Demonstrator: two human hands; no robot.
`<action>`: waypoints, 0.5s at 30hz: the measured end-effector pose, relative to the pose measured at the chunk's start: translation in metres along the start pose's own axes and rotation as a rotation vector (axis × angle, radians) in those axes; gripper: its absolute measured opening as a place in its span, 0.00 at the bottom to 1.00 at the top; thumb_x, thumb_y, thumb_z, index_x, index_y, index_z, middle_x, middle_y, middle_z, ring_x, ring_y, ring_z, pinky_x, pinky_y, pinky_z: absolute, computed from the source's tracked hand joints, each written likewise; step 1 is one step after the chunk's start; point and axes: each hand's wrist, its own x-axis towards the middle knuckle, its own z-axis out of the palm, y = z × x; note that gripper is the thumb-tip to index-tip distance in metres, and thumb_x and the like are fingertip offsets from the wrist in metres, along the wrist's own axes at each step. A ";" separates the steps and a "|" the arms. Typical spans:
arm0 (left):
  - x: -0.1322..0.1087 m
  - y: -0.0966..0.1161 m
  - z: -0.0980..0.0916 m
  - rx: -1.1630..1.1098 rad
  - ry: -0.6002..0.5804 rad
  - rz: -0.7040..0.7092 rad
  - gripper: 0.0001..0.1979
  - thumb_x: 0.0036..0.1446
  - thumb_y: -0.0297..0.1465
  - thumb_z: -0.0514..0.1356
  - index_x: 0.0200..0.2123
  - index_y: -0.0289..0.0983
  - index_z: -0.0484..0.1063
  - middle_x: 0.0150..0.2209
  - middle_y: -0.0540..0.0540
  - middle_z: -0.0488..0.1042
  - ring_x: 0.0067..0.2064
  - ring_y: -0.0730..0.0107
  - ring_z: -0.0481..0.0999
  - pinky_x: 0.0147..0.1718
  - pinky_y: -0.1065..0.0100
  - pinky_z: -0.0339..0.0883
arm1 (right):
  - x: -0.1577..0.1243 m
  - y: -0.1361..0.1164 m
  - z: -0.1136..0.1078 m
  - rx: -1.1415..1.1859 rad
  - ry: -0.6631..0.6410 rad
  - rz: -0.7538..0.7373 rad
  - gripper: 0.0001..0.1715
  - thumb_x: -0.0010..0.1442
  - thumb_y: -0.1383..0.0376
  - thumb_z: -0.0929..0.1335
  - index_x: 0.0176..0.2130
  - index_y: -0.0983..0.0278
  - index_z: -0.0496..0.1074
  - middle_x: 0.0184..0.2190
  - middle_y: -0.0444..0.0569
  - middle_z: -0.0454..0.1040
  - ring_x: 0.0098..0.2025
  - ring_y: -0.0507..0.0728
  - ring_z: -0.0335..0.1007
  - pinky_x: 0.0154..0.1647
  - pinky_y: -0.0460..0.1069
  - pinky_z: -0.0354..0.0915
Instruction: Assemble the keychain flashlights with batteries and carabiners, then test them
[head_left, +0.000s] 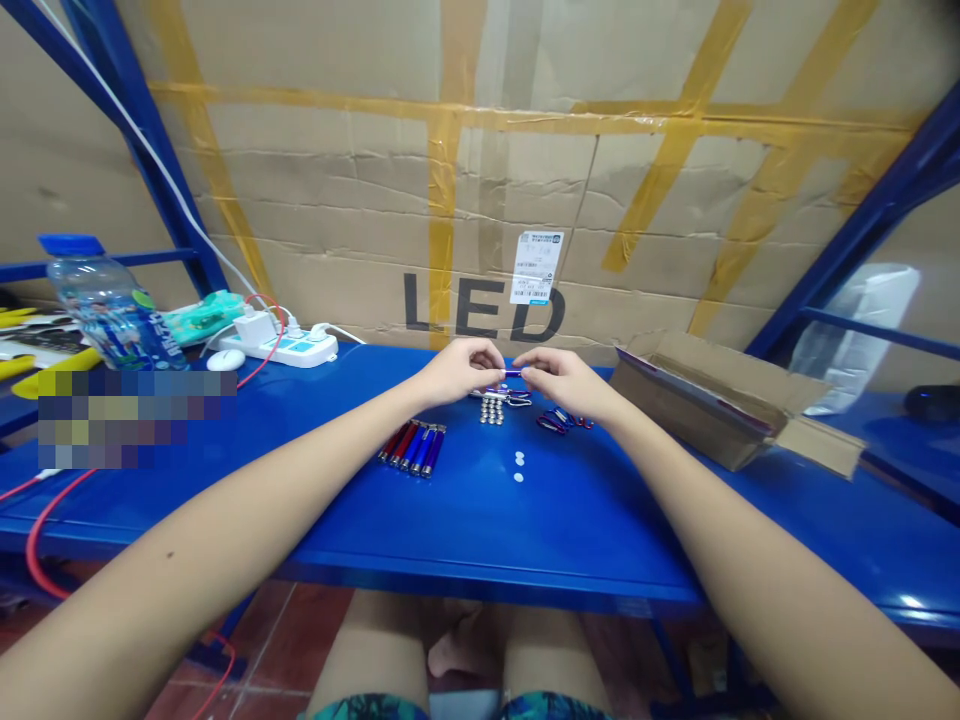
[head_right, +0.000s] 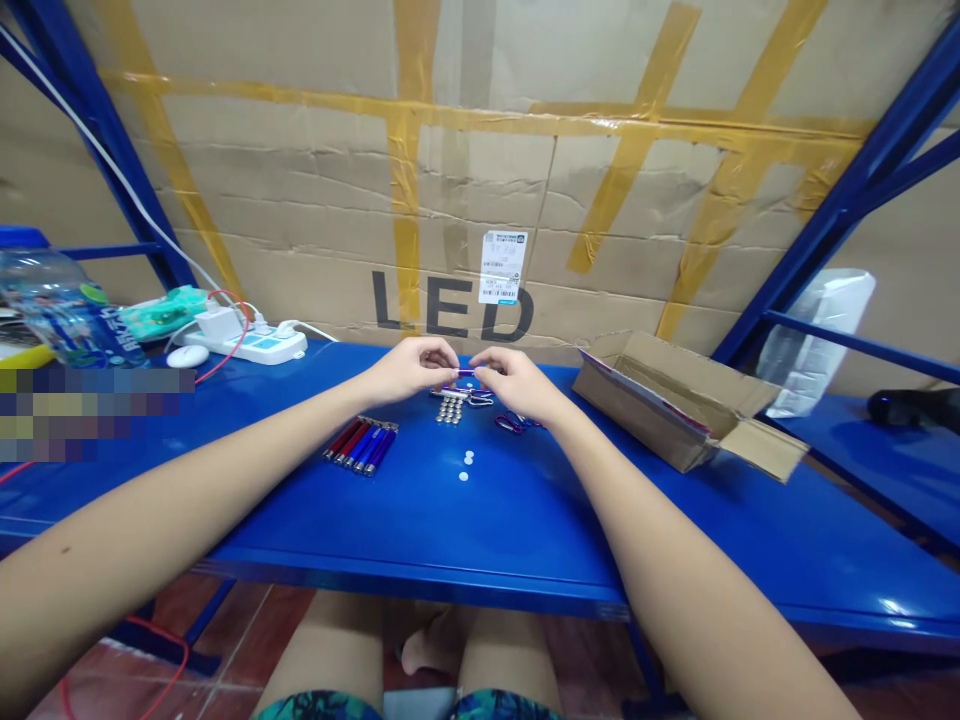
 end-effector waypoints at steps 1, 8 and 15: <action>0.003 -0.002 -0.002 0.002 0.006 0.011 0.07 0.51 0.32 0.65 0.33 0.36 0.72 0.27 0.48 0.74 0.30 0.69 0.73 0.33 0.63 0.66 | 0.006 0.001 0.001 -0.005 0.006 -0.006 0.14 0.59 0.63 0.66 0.42 0.67 0.74 0.27 0.46 0.73 0.30 0.53 0.66 0.33 0.48 0.62; 0.026 -0.028 -0.017 0.152 0.140 0.053 0.06 0.50 0.32 0.65 0.29 0.36 0.73 0.30 0.45 0.76 0.33 0.66 0.74 0.38 0.61 0.66 | 0.033 0.042 0.004 -0.056 0.006 -0.020 0.14 0.59 0.71 0.65 0.45 0.68 0.73 0.36 0.51 0.77 0.35 0.54 0.71 0.40 0.49 0.66; 0.033 -0.052 -0.016 0.301 0.086 0.029 0.04 0.48 0.29 0.64 0.25 0.37 0.73 0.30 0.46 0.77 0.33 0.65 0.73 0.38 0.60 0.65 | 0.034 0.069 0.000 -0.370 -0.035 -0.026 0.16 0.60 0.73 0.64 0.42 0.65 0.79 0.41 0.54 0.80 0.43 0.59 0.73 0.49 0.52 0.64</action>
